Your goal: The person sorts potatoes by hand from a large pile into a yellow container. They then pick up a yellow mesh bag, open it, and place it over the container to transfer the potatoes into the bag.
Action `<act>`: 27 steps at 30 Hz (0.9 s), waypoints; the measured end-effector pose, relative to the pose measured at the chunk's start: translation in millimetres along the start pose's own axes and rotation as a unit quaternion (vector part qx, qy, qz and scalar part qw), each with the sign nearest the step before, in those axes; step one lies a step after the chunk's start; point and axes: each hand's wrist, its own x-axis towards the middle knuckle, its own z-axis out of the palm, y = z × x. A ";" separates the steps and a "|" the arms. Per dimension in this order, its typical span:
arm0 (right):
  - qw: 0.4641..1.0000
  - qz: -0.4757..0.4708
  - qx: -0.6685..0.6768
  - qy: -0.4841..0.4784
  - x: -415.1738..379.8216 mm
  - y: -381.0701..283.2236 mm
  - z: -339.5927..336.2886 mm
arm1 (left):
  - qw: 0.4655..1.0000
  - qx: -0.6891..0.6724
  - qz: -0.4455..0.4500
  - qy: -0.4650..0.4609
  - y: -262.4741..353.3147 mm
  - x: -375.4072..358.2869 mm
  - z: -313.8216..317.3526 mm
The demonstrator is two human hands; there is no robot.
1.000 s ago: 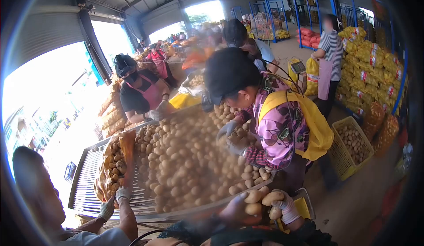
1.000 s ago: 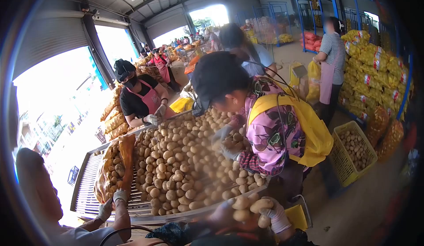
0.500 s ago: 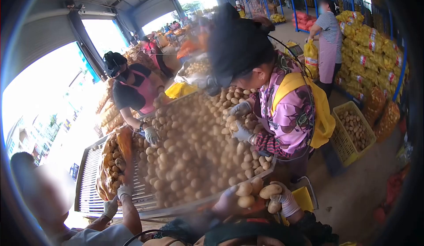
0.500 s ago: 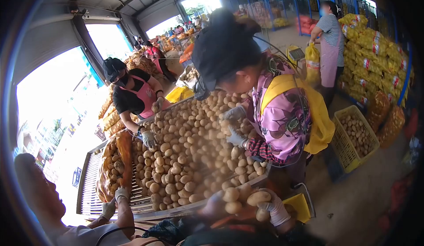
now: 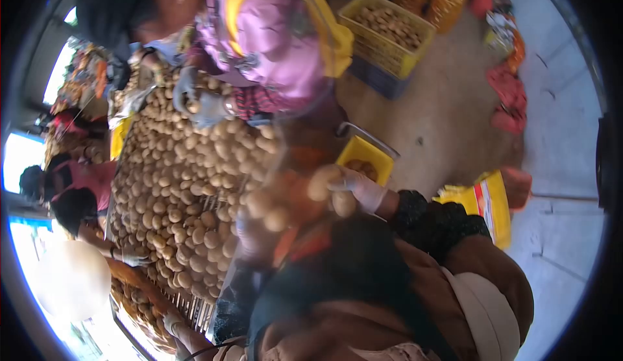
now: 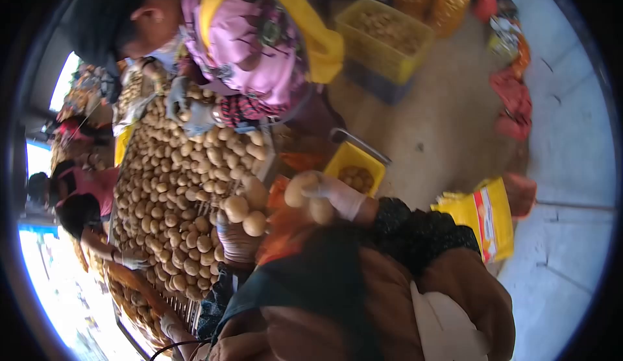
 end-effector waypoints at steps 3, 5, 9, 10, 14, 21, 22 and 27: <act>0.986 -0.021 0.133 0.095 -9.2 37.1 -38.3 | 0.973 -0.221 -0.020 0.067 2.2 21.5 -16.7; 0.965 -0.052 0.190 0.176 -21.7 60.1 -56.5 | 0.960 -0.267 -0.036 0.081 1.4 29.7 -22.6; 0.922 -0.061 0.237 0.300 -54.9 57.9 -67.2 | 0.990 0.118 -0.046 0.065 3.3 57.5 -42.9; 0.911 -0.048 0.256 0.321 -60.4 64.1 -77.6 | 0.943 0.327 -0.042 0.050 6.7 62.6 -52.4; 0.871 -0.058 0.328 0.362 -57.8 118.9 -151.6 | 0.866 0.490 -0.087 0.039 -2.5 90.0 -62.7; 0.911 -0.067 -0.035 0.406 -65.8 112.6 -152.1 | 0.797 0.566 -0.196 0.079 -50.9 132.4 -60.6; 0.910 -0.060 -0.061 0.406 -64.3 111.7 -151.1 | 0.782 0.578 -0.182 0.143 -53.3 133.4 -63.9; 0.910 0.006 0.048 0.412 -56.9 106.8 -140.8 | 0.642 0.737 -0.083 0.195 -14.2 111.4 -57.1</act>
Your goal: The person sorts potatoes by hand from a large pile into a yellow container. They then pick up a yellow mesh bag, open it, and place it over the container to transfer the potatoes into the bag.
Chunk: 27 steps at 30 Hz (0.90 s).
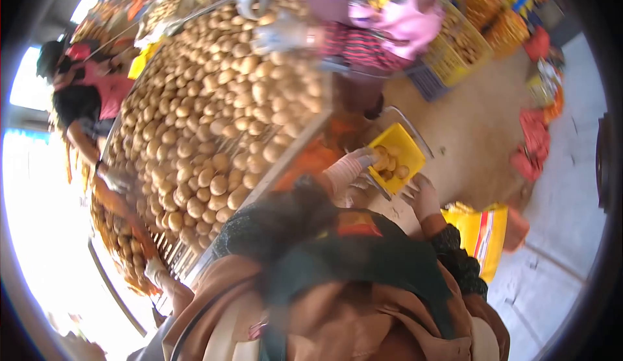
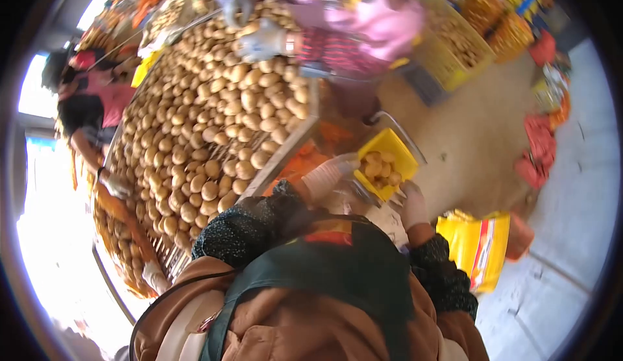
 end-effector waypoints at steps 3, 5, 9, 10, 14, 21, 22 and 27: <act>0.991 -0.002 -0.107 -0.084 7.5 0.3 24.2 | 0.998 -0.019 0.060 0.010 -12.0 -20.1 -52.8; 0.963 -0.092 -0.219 -0.126 10.1 -2.6 62.7 | 0.983 -0.126 0.060 0.116 -8.8 -42.0 -76.4; 0.854 -0.306 -0.358 -0.219 15.7 -6.4 151.7 | 0.939 -0.209 0.158 0.223 -13.4 -97.7 -139.5; 0.811 -0.367 -0.387 -0.241 19.9 -3.0 176.4 | 0.931 -0.168 0.211 0.245 -13.5 -109.4 -153.5; 0.713 -0.461 -0.450 -0.276 41.6 3.4 277.2 | 0.869 -0.208 0.298 0.336 -30.8 -149.9 -213.1; 0.506 -0.596 -0.594 -0.188 107.6 51.1 357.4 | 0.799 -0.090 0.349 0.480 -15.6 -212.1 -303.4; 0.501 -0.600 -0.595 -0.186 103.1 51.1 359.0 | 0.784 -0.080 0.341 0.513 -7.7 -216.2 -312.5; 0.491 -0.599 -0.606 -0.180 94.8 48.7 363.5 | 0.786 0.104 0.278 0.543 39.1 -218.9 -368.9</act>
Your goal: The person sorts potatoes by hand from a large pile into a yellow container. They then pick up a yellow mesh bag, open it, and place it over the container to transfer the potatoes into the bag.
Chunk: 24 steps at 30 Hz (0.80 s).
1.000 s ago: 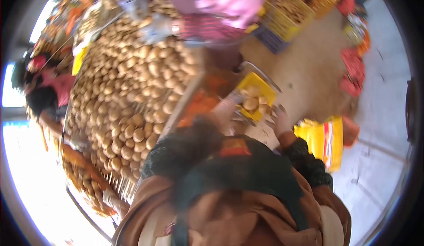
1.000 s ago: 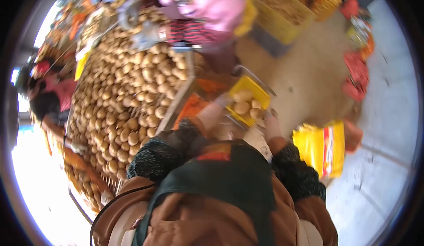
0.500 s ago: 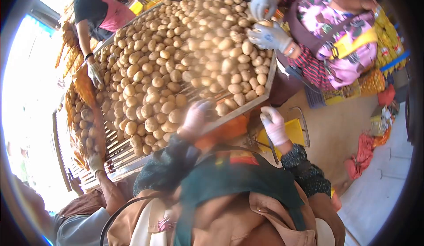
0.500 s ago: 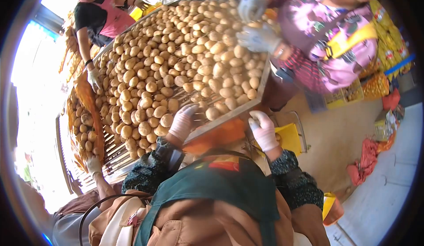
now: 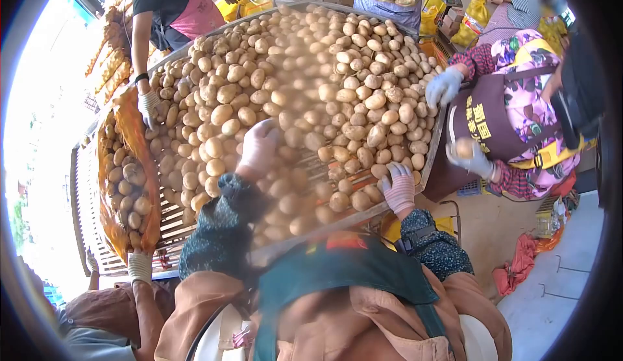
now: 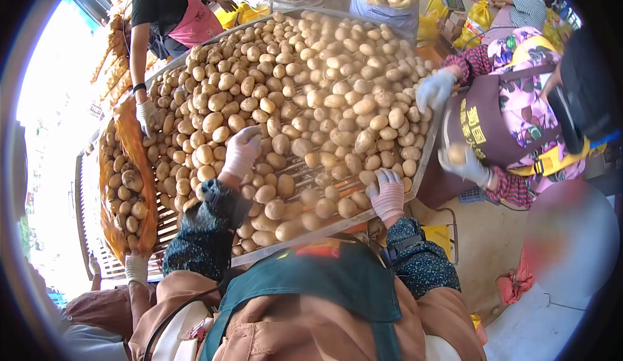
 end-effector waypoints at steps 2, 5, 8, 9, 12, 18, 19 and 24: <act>1.000 0.003 0.002 -0.001 2.0 -4.4 -4.4 | 0.971 0.170 0.165 0.008 -33.2 46.5 8.8; 1.000 0.010 0.004 -0.011 7.5 -9.6 -10.0 | 0.900 0.385 0.183 -0.089 -24.0 81.3 20.8; 1.000 0.017 0.007 -0.020 10.5 -6.8 -7.8 | 0.826 0.510 0.151 -0.187 -26.5 98.7 29.7; 1.000 0.019 0.011 -0.023 11.4 -6.0 -6.7 | 0.808 0.539 0.144 -0.190 -20.7 103.6 31.6; 1.000 0.017 -0.003 -0.021 15.1 -10.0 -8.0 | 0.725 0.638 0.140 -0.218 -17.3 120.3 40.7; 0.999 0.021 -0.025 -0.041 18.5 -11.3 -12.3 | 0.904 0.358 0.108 -0.206 2.3 101.3 -5.8; 0.999 0.021 -0.024 -0.041 19.8 -12.1 -13.3 | 0.949 0.247 0.076 -0.182 4.1 94.7 -21.2; 0.998 0.024 -0.017 -0.047 25.0 -16.9 -17.1 | 0.840 -0.513 -0.086 -0.154 6.3 74.5 -85.0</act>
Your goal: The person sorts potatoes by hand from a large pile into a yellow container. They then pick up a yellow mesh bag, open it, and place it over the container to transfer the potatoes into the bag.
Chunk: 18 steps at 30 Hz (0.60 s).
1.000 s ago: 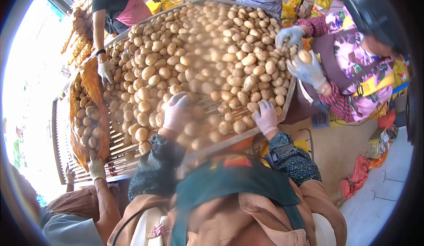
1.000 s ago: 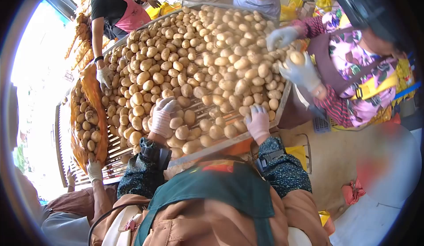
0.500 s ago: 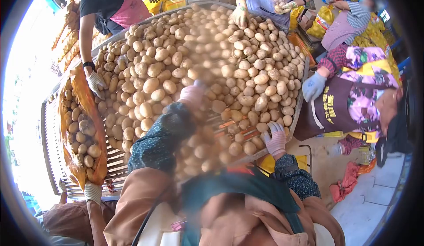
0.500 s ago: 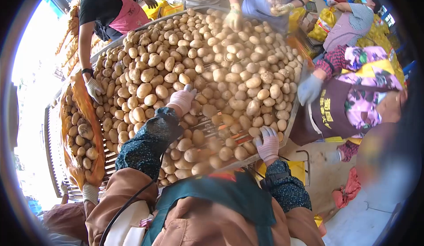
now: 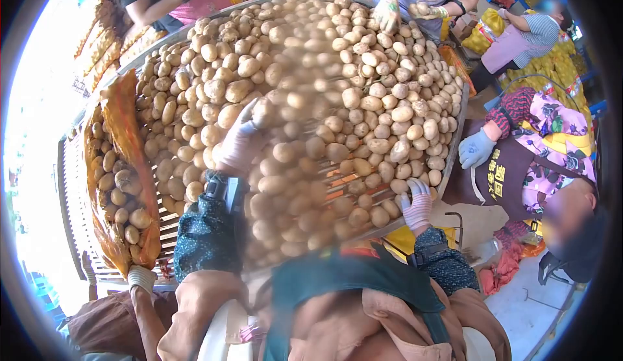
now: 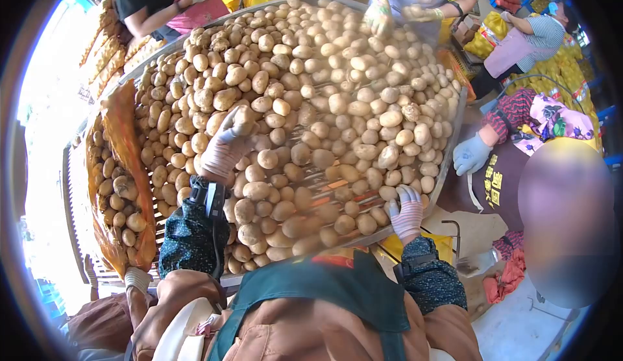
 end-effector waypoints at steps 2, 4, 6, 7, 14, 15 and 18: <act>1.000 0.003 0.002 -0.002 1.1 -0.8 -0.9 | 0.945 0.318 0.066 0.037 3.9 -3.2 -17.8; 1.000 0.004 -0.001 0.001 -0.2 1.0 0.5 | 0.788 0.600 0.120 0.069 -1.6 -1.5 -48.7; 1.000 0.001 0.002 0.000 0.4 2.4 1.1 | 0.549 0.816 0.154 0.092 -7.5 -1.6 -67.5; 1.000 0.001 0.002 0.001 0.2 2.7 0.6 | 0.532 0.828 0.152 0.093 -10.7 -2.1 -70.1; 1.000 0.004 -0.004 0.009 -6.8 2.6 3.8 | 0.786 0.579 0.103 0.192 -1.6 -4.0 -37.2; 1.000 0.001 -0.008 0.013 -8.0 2.7 5.1 | 0.880 0.416 0.092 0.209 -1.0 -1.3 -36.9; 1.000 -0.004 -0.003 0.020 -13.2 6.3 9.1 | 0.954 0.197 0.064 0.215 -4.8 6.5 -34.7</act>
